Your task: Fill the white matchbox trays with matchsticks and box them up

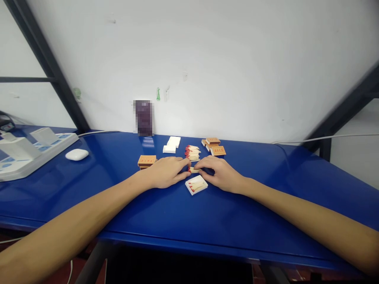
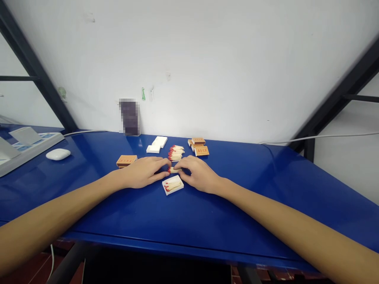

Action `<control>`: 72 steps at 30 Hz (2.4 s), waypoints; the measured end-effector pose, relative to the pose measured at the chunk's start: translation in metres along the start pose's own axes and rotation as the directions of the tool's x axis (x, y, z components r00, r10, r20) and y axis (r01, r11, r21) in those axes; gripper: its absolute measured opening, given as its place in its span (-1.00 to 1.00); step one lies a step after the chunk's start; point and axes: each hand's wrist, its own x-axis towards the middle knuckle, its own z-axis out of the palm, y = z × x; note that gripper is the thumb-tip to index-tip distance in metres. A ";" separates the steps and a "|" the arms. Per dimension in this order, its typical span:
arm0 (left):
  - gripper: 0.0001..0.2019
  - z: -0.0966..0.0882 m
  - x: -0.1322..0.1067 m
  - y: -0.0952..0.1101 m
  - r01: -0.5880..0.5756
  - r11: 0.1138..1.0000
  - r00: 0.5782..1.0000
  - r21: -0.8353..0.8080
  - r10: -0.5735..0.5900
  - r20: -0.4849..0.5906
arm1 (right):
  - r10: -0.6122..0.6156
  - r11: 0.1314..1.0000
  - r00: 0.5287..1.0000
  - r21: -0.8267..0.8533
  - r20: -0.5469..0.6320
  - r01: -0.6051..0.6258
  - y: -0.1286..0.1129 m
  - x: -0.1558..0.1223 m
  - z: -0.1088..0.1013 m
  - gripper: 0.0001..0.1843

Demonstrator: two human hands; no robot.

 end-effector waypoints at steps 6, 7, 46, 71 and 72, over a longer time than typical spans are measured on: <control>-0.76 -0.002 0.000 0.001 0.005 1.000 1.000 -0.010 -0.005 0.002 | 0.003 1.000 1.000 0.017 0.007 -0.003 -0.001 0.000 -0.001 -0.82; -0.76 -0.003 0.000 0.001 0.008 1.000 1.000 -0.008 -0.008 0.009 | 0.008 1.000 1.000 0.021 0.002 -0.008 -0.001 0.000 -0.001 -0.82; -0.65 -0.002 0.007 0.009 0.062 0.995 0.997 -0.083 -0.065 -0.039 | 0.019 0.999 1.000 0.041 0.000 -0.019 -0.004 0.003 -0.002 -0.88; -0.75 0.002 0.007 0.002 0.038 0.983 0.997 -0.177 -0.049 -0.058 | 0.048 0.995 0.998 0.080 0.029 -0.051 -0.009 0.005 -0.004 -0.85; -0.75 0.002 0.007 0.002 0.040 0.984 0.997 -0.175 -0.051 -0.057 | 0.042 0.996 0.999 0.077 0.026 -0.044 -0.008 0.005 -0.004 -0.86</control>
